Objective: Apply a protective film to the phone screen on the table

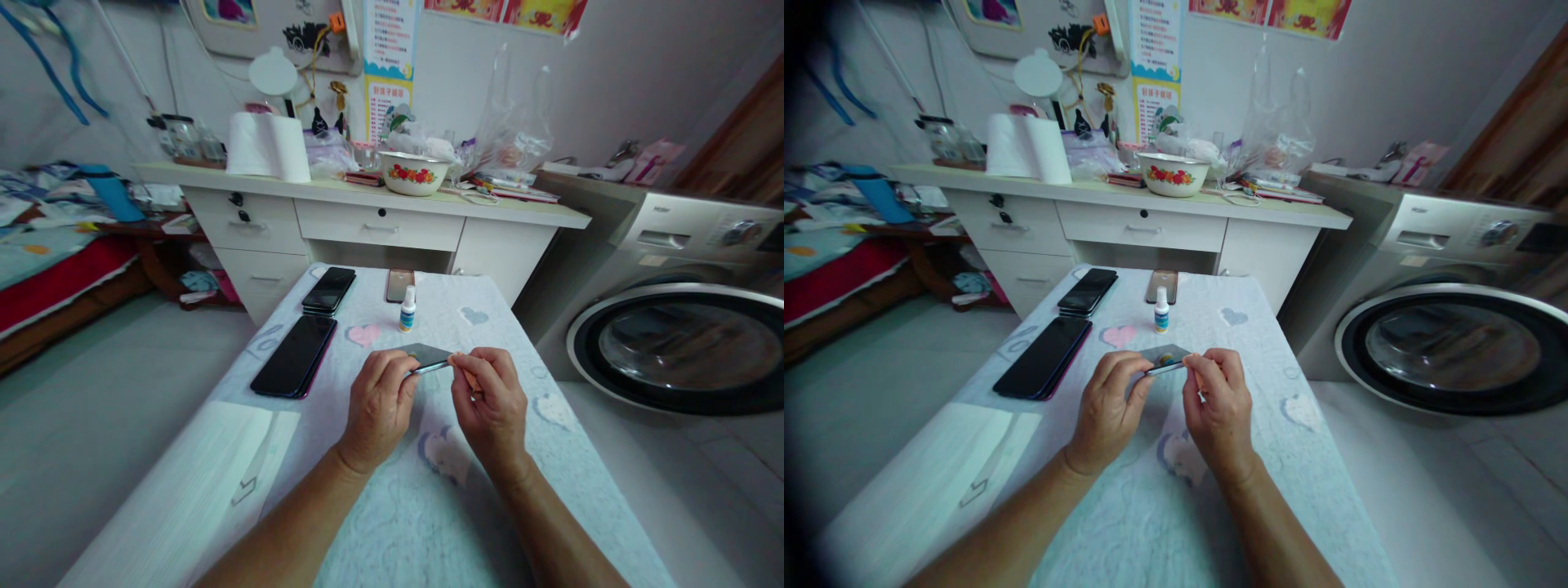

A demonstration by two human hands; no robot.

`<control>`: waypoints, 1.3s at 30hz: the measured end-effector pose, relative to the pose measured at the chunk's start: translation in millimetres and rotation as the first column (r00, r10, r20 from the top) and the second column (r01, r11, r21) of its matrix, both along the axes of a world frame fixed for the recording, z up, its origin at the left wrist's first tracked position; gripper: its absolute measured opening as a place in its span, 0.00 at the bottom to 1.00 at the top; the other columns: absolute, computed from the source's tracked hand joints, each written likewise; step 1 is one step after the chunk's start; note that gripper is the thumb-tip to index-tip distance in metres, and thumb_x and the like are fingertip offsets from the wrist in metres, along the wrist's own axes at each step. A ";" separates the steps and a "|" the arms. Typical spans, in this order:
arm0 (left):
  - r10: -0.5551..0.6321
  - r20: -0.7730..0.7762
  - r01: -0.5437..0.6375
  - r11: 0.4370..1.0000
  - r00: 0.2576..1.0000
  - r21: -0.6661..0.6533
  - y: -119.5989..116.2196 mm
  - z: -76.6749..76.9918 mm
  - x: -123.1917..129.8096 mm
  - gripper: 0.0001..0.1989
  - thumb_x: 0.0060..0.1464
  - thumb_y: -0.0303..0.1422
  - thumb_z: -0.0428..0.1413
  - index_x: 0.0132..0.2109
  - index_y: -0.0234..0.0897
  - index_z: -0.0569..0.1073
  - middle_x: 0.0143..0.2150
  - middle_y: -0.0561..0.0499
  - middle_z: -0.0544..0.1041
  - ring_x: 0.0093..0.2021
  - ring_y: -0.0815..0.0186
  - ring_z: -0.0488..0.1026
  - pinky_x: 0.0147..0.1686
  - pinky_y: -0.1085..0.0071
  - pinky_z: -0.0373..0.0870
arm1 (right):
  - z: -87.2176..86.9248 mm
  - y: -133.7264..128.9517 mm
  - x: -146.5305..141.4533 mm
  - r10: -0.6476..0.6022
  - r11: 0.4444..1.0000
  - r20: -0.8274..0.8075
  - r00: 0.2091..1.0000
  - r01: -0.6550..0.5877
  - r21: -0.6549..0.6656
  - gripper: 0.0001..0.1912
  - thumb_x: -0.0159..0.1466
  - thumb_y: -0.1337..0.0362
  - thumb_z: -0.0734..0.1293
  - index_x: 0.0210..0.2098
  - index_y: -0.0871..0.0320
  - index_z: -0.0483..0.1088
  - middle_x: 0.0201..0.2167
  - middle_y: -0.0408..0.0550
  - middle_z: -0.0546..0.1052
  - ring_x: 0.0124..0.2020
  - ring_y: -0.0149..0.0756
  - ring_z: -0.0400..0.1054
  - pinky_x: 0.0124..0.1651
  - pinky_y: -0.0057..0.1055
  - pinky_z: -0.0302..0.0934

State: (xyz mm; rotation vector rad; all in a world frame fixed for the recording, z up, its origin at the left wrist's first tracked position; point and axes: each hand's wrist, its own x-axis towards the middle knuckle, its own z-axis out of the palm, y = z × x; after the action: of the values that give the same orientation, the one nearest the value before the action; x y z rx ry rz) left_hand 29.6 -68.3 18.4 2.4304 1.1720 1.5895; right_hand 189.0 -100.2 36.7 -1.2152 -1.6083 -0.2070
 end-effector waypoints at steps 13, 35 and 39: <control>-0.015 -0.008 0.014 1.000 1.000 -0.020 -2.8 2.2 5.9 0.05 0.59 0.27 0.51 0.43 0.38 0.68 0.40 0.48 0.72 0.43 0.64 0.69 0.44 0.67 0.70 | -5.3 -5.7 -19.0 0.093 0.995 0.038 0.995 -0.092 -0.029 0.16 0.60 0.75 0.61 0.45 0.54 0.69 0.38 0.47 0.67 0.36 0.31 0.67 0.34 0.28 0.67; -0.008 -0.007 0.008 1.000 1.000 -0.023 -1.6 1.6 1.9 0.05 0.59 0.28 0.51 0.43 0.38 0.68 0.40 0.48 0.72 0.44 0.64 0.70 0.45 0.67 0.70 | 1.0 2.1 -0.2 0.002 1.000 -0.001 1.000 -0.002 0.008 0.11 0.61 0.72 0.63 0.40 0.54 0.71 0.35 0.46 0.68 0.34 0.33 0.67 0.33 0.29 0.67; -0.005 -0.007 0.005 1.000 1.000 -0.025 -1.8 2.6 2.0 0.05 0.59 0.29 0.51 0.43 0.38 0.68 0.40 0.48 0.72 0.44 0.64 0.70 0.45 0.66 0.70 | 1.0 1.6 -1.0 0.002 1.000 -0.010 1.000 -0.002 0.004 0.11 0.61 0.72 0.63 0.40 0.54 0.71 0.35 0.46 0.68 0.34 0.33 0.67 0.33 0.29 0.67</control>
State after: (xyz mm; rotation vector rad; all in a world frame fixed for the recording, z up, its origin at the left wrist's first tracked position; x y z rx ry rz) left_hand 31.7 -70.1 21.0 2.4230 1.1792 1.5568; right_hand 188.0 -98.6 37.8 -1.2097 -1.5997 -0.2023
